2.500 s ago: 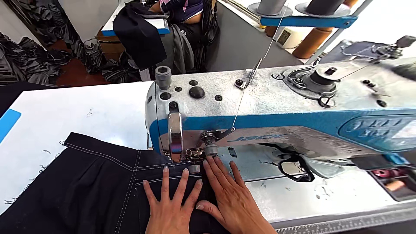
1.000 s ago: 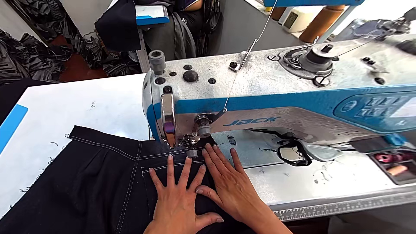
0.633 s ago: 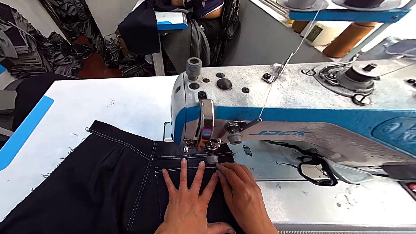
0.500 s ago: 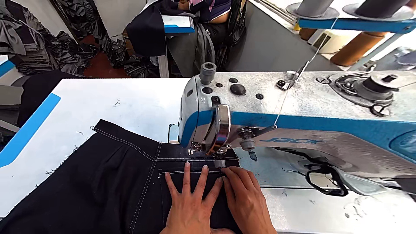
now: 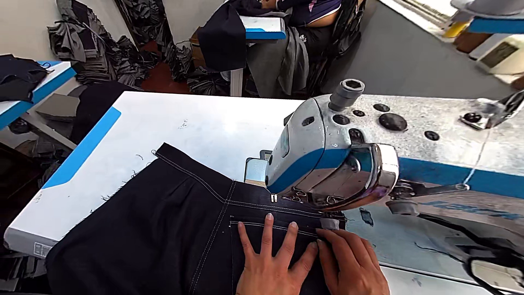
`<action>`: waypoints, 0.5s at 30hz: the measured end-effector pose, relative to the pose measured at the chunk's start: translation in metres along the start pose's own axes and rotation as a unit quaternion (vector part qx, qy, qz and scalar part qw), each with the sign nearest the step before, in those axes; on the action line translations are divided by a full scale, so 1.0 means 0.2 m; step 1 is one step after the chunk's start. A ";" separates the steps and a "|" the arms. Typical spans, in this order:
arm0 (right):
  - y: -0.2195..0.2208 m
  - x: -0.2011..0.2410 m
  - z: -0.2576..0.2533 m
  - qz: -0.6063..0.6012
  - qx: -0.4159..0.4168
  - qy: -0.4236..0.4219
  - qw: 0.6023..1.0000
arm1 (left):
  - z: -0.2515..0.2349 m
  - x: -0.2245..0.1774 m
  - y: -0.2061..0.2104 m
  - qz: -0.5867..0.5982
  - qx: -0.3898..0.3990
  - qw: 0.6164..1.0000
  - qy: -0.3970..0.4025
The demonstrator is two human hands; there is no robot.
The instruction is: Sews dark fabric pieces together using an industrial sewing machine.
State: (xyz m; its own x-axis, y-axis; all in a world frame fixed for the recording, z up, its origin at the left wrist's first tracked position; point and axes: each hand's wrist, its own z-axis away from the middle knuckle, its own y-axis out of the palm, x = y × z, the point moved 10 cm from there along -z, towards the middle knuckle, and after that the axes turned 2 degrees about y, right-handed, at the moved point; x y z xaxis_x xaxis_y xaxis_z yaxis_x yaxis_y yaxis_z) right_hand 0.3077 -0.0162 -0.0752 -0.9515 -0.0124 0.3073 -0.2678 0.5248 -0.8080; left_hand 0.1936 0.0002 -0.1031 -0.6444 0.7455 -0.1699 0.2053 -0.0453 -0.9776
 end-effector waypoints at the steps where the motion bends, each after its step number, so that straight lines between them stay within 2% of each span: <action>1: 0.00 0.00 0.00 0.002 0.002 0.000 1.000 | 0.00 0.00 0.00 0.000 -0.001 1.000 0.001; 9: -0.01 -0.02 0.01 -0.016 0.008 0.017 1.000 | 0.00 -0.01 0.00 0.001 0.010 1.000 0.015; 15: -0.01 -0.02 0.01 -0.016 -0.024 0.010 1.000 | 0.01 -0.01 0.01 -0.022 0.004 0.999 0.034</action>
State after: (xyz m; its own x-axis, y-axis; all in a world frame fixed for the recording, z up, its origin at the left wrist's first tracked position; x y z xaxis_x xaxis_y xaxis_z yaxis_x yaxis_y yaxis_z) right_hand 0.3123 -0.0194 -0.0751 -0.9389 -0.0127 0.3439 -0.2904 0.5653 -0.7721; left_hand 0.1936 -0.0016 -0.1046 -0.6018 0.7898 -0.1182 0.1721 -0.0162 -0.9849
